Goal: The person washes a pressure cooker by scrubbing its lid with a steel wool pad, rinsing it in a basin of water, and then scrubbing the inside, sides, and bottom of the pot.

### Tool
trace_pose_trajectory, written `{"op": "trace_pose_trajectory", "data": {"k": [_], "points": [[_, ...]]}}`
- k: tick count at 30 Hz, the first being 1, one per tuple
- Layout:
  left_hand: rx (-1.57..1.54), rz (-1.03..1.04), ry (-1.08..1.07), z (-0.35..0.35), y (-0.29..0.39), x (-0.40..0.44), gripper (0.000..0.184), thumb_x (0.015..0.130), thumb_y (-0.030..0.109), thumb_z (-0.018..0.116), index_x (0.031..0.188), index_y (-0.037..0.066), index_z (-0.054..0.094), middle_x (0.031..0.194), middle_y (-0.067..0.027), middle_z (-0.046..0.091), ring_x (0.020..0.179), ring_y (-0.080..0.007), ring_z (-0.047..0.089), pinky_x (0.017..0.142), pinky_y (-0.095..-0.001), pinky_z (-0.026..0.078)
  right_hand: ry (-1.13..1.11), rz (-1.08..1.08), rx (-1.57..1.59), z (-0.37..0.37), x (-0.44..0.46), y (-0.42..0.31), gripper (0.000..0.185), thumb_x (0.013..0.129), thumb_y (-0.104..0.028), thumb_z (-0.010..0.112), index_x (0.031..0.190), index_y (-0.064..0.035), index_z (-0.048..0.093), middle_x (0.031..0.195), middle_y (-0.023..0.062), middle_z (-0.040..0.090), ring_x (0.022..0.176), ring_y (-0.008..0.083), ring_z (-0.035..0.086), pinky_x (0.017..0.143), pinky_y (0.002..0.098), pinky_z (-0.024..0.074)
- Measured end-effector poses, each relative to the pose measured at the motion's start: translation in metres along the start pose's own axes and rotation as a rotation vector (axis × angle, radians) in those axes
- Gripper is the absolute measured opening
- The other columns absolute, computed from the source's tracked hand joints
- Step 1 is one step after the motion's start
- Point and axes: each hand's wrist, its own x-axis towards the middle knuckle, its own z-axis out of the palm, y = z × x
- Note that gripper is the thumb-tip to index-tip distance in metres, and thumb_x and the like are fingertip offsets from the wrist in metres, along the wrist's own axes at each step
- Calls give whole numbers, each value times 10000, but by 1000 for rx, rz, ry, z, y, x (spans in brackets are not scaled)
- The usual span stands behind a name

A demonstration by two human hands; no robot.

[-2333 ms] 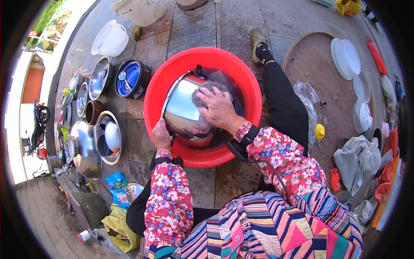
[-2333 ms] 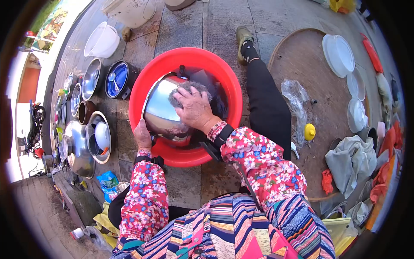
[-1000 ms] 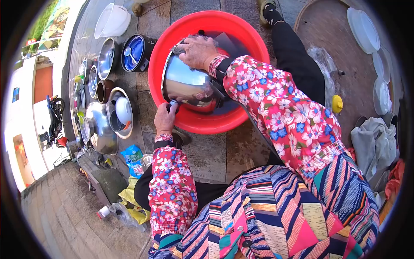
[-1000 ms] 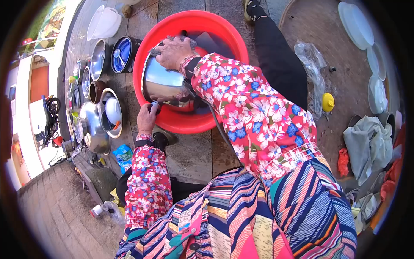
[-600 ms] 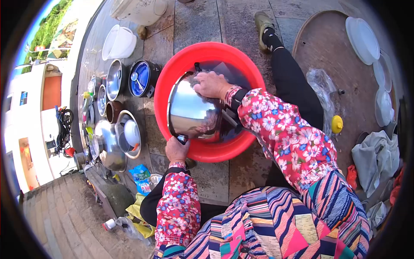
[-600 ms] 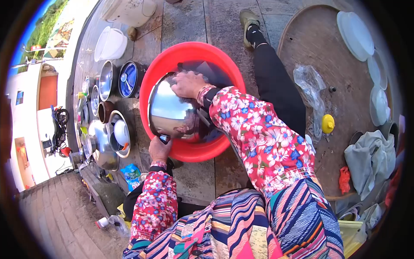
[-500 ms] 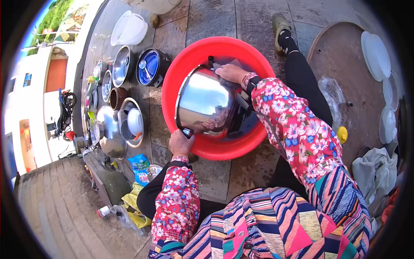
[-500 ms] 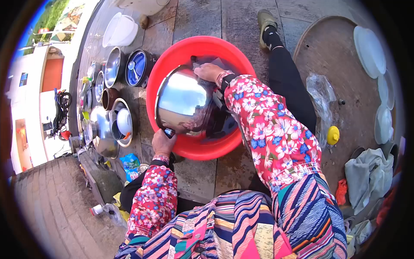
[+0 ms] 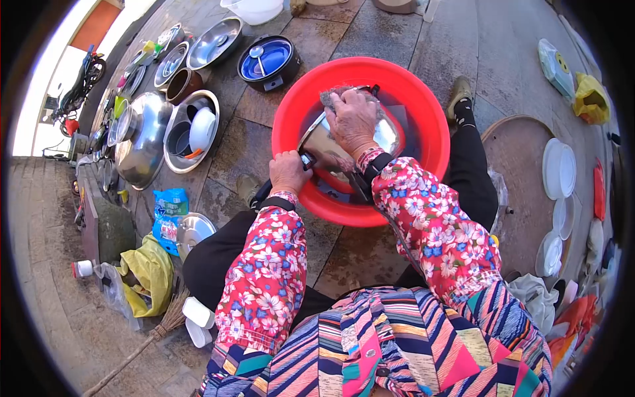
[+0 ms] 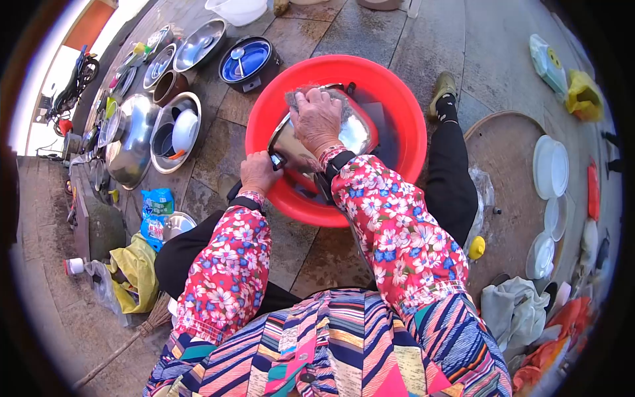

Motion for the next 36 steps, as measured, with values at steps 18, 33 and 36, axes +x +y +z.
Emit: {"op": "trace_pose_trajectory", "data": {"k": [18, 33, 36], "points": [[-90, 46, -50, -12, -24, -21, 414, 716, 253, 728, 1047, 72, 555, 975, -151, 641, 932, -327, 626, 794, -454, 510, -359, 335, -21, -16, -3, 55, 389, 817, -418, 535, 1072, -153, 662, 1140, 58, 580, 1113, 264, 501, 918, 487, 366], [-187, -82, -332, -8, -27, -40, 545, 617, 397, 822, 944, -4, 647, 886, -230, 662, 876, -370, 642, 765, -449, 495, -67, 389, 523, -12, -83, 115, 409, 768, -262, 590, 1134, -80, 599, 1210, 179, 542, 1155, 362, 487, 994, 445, 381], [-247, -101, -334, -6, -29, -40, 510, 613, 373, 827, 912, -3, 655, 864, -230, 663, 856, -371, 645, 757, -440, 497, -256, 356, 594, 24, -70, 173, 402, 820, -276, 521, 1094, 9, 590, 1093, 298, 572, 1053, 438, 539, 952, 428, 421]]}}
